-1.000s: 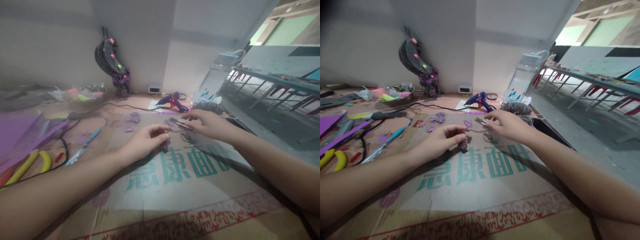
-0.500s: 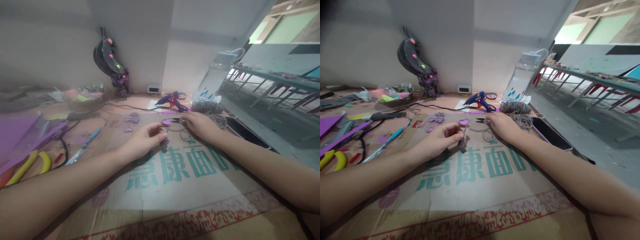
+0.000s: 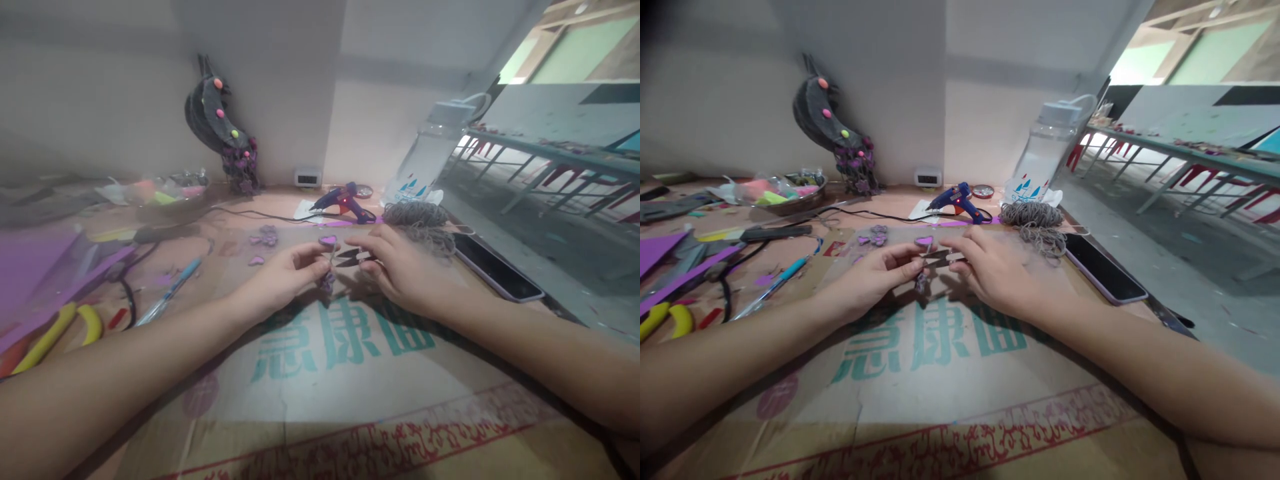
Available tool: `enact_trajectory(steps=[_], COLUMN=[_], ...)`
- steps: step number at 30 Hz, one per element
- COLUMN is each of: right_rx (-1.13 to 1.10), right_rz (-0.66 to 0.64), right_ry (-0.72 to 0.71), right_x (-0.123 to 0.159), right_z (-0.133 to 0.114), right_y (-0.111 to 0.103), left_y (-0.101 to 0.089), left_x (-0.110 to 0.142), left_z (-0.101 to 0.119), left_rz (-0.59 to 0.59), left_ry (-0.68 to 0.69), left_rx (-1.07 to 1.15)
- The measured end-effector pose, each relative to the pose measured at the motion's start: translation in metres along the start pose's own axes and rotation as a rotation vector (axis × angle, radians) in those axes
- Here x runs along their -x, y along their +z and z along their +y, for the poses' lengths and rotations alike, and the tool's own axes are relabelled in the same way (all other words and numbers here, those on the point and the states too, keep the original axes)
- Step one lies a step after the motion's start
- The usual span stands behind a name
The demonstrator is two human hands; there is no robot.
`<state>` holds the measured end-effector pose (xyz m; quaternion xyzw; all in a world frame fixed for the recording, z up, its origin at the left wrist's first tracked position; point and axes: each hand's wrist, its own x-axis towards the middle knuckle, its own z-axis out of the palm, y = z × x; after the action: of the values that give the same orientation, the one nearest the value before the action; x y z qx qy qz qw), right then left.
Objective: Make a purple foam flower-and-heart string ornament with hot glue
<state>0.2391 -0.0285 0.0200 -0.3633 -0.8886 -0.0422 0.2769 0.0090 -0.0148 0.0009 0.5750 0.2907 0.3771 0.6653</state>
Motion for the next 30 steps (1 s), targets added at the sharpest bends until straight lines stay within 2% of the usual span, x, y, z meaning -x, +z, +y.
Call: enact_trajectory(steps=[8,16,30], right_rx=[0.113,0.173,0.173], right_rz=[-0.001,-0.119,-0.128], right_ry=[-0.007,0.015,0.014], right_x=[0.002,-0.002,-0.002], right_z=[0.011,0.0,0.0], right_y=[0.006,-0.001,0.001], left_y=[-0.004,-0.005,-0.006], left_x=[-0.001,-0.001,-0.001], left_z=[0.0,-0.002,-0.004], left_rz=[-0.014,-0.063,-0.063], left_ry=[-0.034,-0.05,-0.056], left_rx=[0.034,0.04,0.03])
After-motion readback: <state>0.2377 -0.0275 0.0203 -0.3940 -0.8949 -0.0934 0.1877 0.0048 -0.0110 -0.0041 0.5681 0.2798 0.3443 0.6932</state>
